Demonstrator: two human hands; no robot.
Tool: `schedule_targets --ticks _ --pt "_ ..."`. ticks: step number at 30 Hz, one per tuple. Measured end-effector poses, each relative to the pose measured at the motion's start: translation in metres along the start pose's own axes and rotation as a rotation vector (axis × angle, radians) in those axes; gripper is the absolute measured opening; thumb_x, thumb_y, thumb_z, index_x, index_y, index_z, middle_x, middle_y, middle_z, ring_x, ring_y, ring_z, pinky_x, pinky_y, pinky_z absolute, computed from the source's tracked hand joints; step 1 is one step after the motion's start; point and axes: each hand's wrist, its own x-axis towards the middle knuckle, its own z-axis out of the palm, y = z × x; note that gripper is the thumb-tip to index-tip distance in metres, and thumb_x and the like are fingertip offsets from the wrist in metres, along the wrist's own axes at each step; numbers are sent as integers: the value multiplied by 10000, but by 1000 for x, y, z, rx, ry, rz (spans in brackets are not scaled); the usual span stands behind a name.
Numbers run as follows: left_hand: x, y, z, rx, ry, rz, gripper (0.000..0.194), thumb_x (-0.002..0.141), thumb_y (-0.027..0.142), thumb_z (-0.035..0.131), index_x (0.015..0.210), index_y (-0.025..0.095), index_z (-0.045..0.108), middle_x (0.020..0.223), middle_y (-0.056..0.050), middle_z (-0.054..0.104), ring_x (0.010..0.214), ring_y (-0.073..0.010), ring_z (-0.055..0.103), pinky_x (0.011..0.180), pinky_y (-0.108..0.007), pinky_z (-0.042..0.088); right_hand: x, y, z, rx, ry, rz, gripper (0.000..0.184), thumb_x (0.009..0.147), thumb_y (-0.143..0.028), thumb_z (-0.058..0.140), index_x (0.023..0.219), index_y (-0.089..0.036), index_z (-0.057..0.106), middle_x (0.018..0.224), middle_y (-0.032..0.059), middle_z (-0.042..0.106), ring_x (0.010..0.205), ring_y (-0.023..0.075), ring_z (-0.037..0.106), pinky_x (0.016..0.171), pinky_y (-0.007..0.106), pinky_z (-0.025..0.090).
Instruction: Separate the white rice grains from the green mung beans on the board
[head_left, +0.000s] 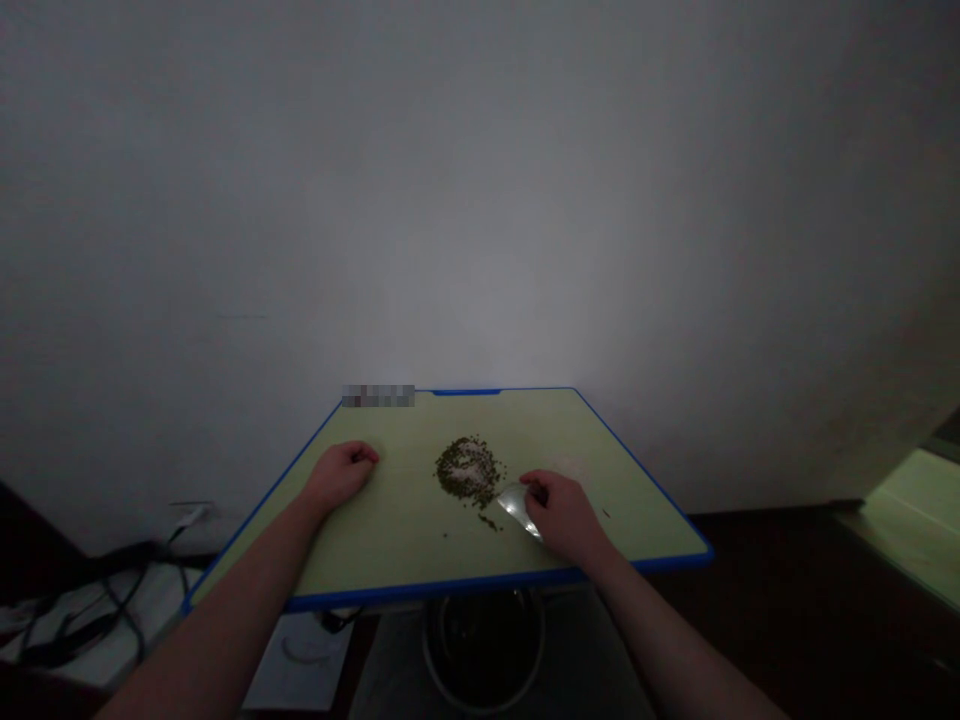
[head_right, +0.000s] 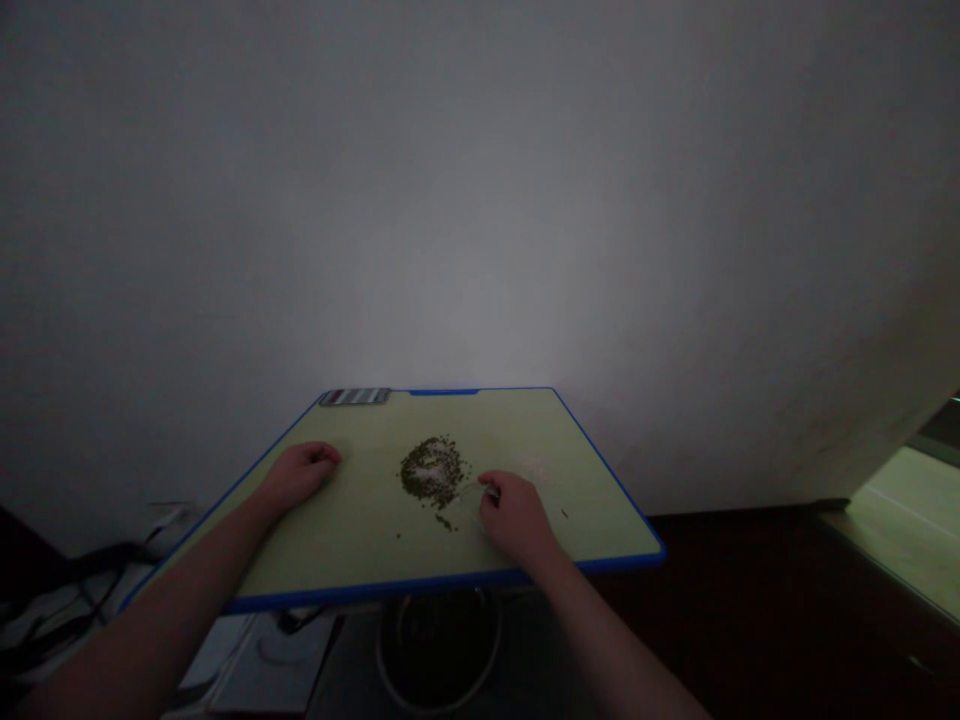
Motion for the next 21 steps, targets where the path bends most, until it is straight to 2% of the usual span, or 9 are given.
schedule_targets --ticks 10,21 --pt "3 -4 2 -2 -11 26 220 612 231 452 728 167 628 598 -1 606 575 -162 559 546 -252 397 3 26 -16 -26 82 67 303 751 -179 486 1003 -135 649 794 64 685 713 167 614 707 272 447" --pt "0 1 0 -15 2 -9 206 601 223 471 724 168 628 589 2 600 592 -165 563 553 -250 404 4 4 2 -34 45 11 302 736 -154 508 994 -146 665 774 50 692 704 160 616 693 253 448"
